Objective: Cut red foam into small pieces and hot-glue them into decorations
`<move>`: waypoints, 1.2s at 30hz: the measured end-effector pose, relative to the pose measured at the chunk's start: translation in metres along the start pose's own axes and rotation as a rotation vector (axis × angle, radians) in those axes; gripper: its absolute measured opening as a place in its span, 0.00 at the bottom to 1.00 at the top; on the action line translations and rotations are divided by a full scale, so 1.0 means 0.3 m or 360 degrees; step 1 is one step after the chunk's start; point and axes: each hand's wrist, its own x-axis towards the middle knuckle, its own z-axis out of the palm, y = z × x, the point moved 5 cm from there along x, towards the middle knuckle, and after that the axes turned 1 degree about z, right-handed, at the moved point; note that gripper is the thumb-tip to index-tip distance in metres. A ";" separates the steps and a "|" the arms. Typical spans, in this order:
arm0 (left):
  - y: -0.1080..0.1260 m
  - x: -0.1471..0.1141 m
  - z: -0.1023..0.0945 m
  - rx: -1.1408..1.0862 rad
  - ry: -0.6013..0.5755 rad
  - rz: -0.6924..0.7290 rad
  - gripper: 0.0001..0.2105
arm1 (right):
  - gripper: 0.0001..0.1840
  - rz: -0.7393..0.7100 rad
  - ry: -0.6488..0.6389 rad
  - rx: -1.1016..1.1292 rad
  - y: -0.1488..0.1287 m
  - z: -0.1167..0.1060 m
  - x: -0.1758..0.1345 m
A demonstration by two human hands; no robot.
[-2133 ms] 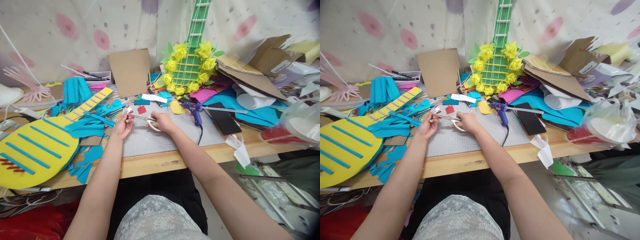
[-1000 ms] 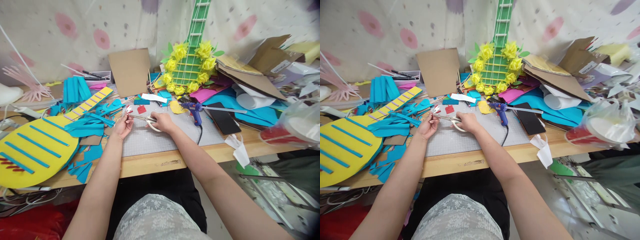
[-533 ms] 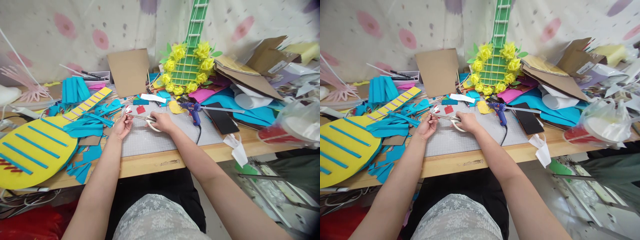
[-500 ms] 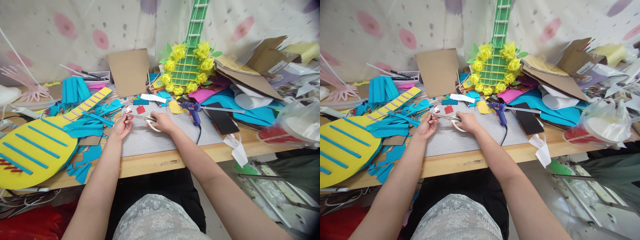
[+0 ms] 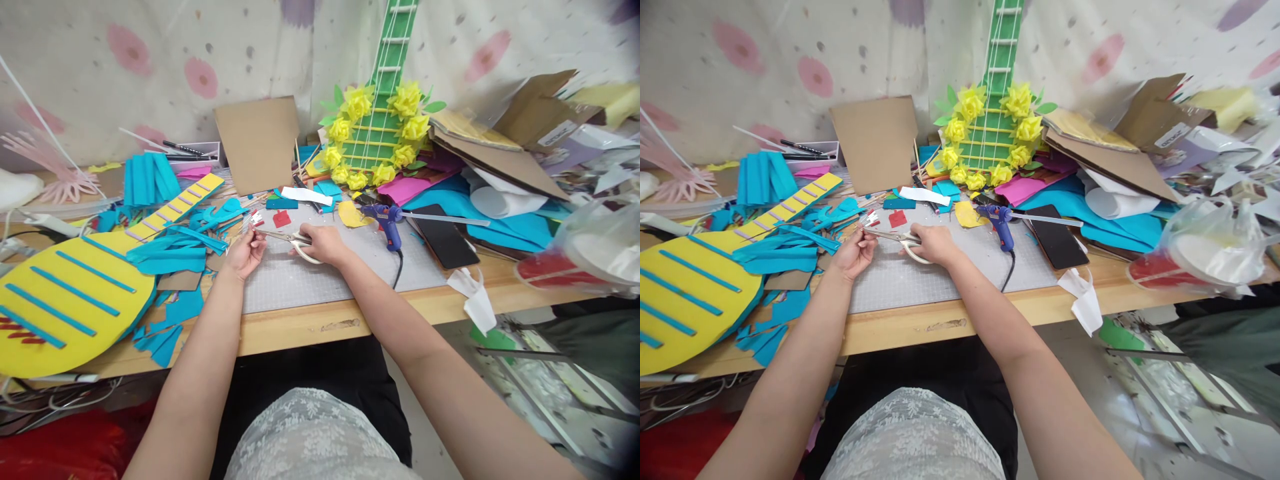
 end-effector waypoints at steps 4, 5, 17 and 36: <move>0.000 -0.001 0.001 0.0020 0.0005 0.0003 0.14 | 0.26 -0.0017 0.0004 -0.0011 0.003 0.003 0.000; 0.000 -0.002 0.002 0.0022 -0.0001 0.0003 0.15 | 0.26 -0.0021 0.0005 -0.0011 0.003 0.003 0.000; -0.001 0.001 0.006 -0.0020 -0.0127 -0.0032 0.15 | 0.25 0.0009 -0.0002 0.0023 0.001 -0.007 -0.007; -0.005 -0.005 0.012 0.0144 -0.0130 0.0013 0.12 | 0.25 -0.0002 -0.0055 0.0001 -0.007 -0.006 -0.009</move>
